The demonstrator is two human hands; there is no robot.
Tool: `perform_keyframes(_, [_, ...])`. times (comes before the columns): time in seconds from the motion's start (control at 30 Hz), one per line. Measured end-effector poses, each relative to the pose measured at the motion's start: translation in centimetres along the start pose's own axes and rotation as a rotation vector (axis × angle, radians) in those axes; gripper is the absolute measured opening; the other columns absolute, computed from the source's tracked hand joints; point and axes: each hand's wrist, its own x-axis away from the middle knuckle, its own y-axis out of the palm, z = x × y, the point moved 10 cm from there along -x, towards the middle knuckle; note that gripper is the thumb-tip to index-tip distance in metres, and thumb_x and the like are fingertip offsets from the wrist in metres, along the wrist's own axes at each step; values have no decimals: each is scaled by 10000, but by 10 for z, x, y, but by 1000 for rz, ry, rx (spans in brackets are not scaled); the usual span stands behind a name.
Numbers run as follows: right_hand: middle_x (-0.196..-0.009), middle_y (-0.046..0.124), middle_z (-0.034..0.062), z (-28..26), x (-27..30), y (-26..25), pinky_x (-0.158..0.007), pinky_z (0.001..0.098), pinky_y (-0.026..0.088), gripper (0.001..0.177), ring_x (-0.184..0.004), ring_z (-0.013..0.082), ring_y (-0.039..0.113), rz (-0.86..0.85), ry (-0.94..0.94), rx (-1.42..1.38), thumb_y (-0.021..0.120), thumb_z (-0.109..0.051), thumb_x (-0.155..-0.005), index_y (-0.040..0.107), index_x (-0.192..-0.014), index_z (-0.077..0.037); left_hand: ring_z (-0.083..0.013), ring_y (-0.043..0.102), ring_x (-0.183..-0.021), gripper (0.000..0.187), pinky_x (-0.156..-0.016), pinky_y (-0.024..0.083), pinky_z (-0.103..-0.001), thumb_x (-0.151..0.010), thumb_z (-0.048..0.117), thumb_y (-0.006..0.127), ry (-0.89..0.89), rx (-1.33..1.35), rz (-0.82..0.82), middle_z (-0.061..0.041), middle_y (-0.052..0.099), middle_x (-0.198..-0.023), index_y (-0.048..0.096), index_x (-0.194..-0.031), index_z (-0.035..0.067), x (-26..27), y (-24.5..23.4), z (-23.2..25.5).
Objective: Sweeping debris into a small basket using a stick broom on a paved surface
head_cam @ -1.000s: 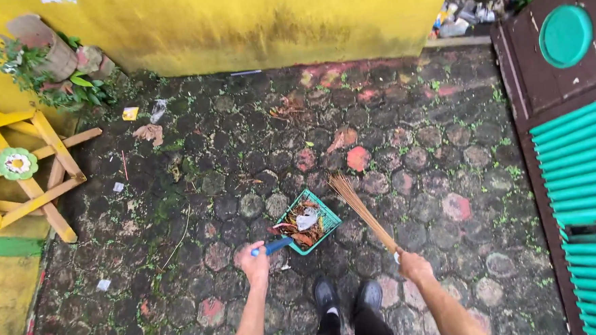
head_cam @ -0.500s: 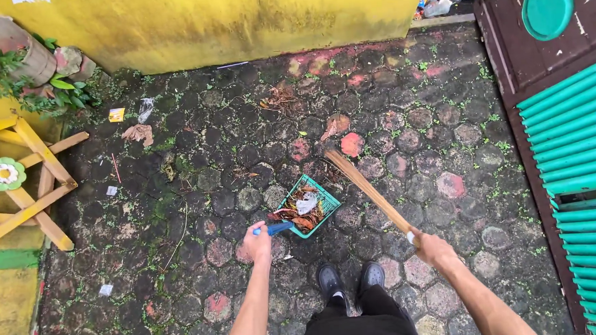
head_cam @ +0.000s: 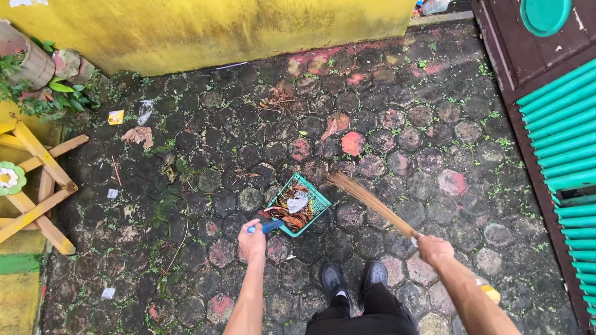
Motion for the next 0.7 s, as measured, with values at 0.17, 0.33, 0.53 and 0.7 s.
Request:
perform_keyframes(0.17, [-1183,791,149,4,111,-92,-998,523,569,556,-1154,343,734,40,50,-85,463,-300,-1020,366,-1553,-427,-242,721,-1056,191,-860,510,-340,-843,402,690,12,18,5,-10,786,-987,780,-1009,433,-23,21,-2])
perform_keyframes(0.33, [-1211,775,168,-8,156,-109,-1020,520,557,493,-1184,359,718,61,70,-133,385,-340,-1054,395,-1543,-398,-290,719,-1059,200,-866,521,-361,-839,346,708,53,88,6,-84,780,-1007,797,-1014,384,-23,23,1])
perform_keyframes(0.53, [-1077,794,130,-37,142,-87,-940,488,605,540,-1068,308,764,108,-25,9,400,-271,-1035,344,-1545,-439,-317,717,-1063,212,-860,539,-378,-833,346,720,79,58,-20,-120,775,-1000,805,-1026,376,-19,24,4])
perform_keyframes(0.7, [-1047,760,141,-61,140,-89,-884,469,617,561,-1028,319,757,189,-76,202,364,-129,-1019,439,-1504,-402,-296,726,-1041,212,-842,551,-370,-837,352,715,76,39,-62,-112,777,-985,804,-1028,374,-16,25,4])
